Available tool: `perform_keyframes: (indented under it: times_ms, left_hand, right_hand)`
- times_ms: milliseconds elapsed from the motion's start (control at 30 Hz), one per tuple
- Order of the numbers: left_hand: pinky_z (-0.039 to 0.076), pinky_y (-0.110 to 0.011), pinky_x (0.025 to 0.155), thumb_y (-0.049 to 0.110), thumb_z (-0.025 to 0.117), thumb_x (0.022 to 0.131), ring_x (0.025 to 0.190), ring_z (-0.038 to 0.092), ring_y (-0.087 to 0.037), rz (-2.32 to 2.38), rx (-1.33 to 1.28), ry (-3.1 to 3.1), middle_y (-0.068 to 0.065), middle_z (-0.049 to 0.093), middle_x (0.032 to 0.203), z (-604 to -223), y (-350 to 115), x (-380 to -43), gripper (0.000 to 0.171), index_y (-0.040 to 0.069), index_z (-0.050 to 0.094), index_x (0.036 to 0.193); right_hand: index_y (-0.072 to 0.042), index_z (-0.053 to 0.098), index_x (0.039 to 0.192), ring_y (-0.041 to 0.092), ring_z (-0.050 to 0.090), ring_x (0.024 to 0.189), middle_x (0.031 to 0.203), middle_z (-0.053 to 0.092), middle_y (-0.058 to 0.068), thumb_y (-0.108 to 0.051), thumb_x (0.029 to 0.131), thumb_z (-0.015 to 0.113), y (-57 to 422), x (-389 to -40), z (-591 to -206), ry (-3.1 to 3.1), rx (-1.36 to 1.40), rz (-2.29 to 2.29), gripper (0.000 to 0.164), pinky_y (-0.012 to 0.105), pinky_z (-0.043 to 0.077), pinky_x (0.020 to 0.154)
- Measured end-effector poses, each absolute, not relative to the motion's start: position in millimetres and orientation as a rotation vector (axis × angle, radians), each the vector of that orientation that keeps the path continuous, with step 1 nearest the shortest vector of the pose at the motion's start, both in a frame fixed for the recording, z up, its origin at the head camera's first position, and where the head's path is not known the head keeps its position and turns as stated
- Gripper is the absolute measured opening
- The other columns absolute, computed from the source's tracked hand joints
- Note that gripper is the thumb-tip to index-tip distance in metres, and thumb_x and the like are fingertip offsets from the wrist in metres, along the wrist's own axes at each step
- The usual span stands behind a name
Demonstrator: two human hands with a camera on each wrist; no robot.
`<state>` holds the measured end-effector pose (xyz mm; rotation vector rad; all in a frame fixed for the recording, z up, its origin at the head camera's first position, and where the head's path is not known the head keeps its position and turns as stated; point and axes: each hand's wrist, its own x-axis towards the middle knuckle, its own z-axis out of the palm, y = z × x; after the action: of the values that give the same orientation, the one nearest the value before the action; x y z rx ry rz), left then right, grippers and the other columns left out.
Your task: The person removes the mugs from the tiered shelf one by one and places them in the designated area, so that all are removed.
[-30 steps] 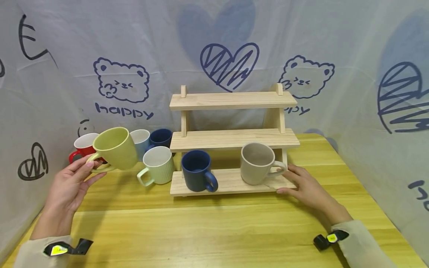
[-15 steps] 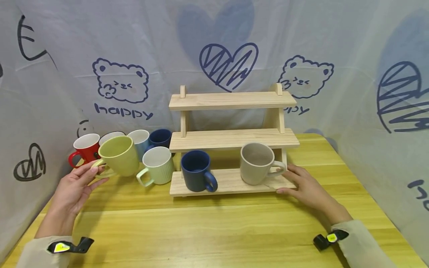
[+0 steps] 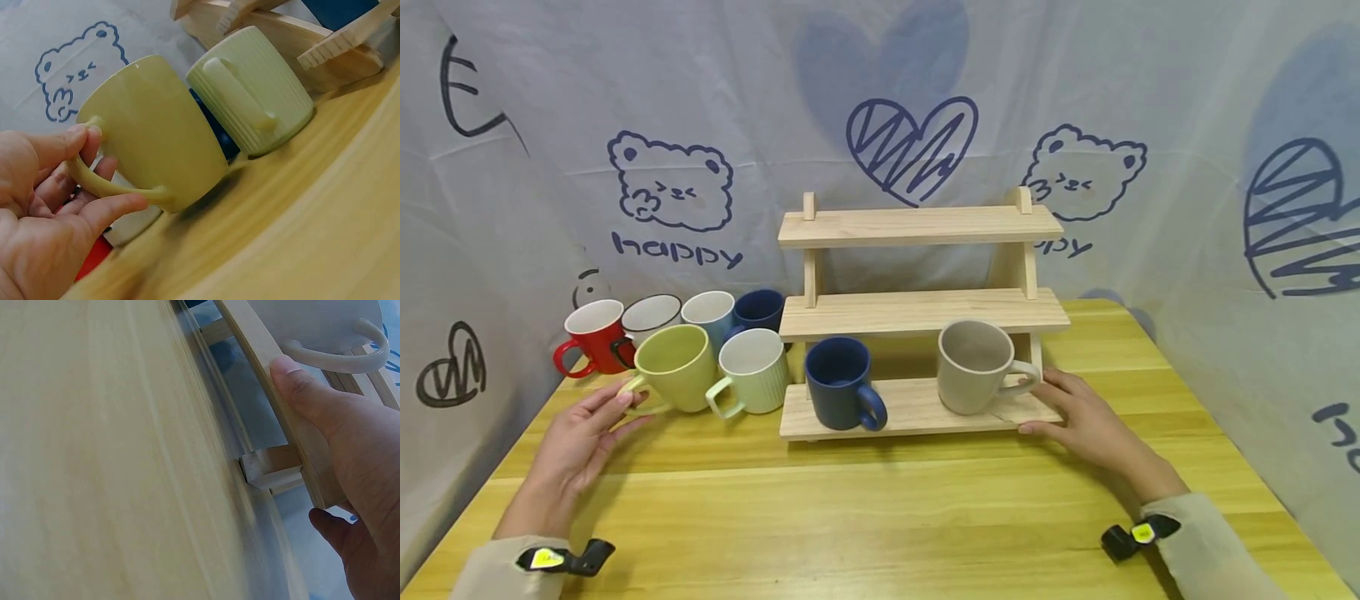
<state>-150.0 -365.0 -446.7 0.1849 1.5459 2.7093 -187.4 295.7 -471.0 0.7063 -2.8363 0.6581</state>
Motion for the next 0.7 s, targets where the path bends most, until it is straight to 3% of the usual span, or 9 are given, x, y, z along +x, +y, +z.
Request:
perform_keyframes:
  times_ms: [700]
  left_hand:
    - [0.053,-0.039,0.088,-0.006,0.044,0.101,0.103,0.066,-0.018,2.638,0.192,1.6,-0.007,0.067,0.112,-459.8,-358.0,-148.5,0.034,0.004,0.068,0.122]
  right_hand:
    - [-0.008,0.057,0.137,0.045,0.035,0.132,0.146,0.04,0.024,-0.048,0.082,0.075,296.2,-187.3,-471.1,-2.848,0.695,0.647,0.07,0.064,0.034,0.102]
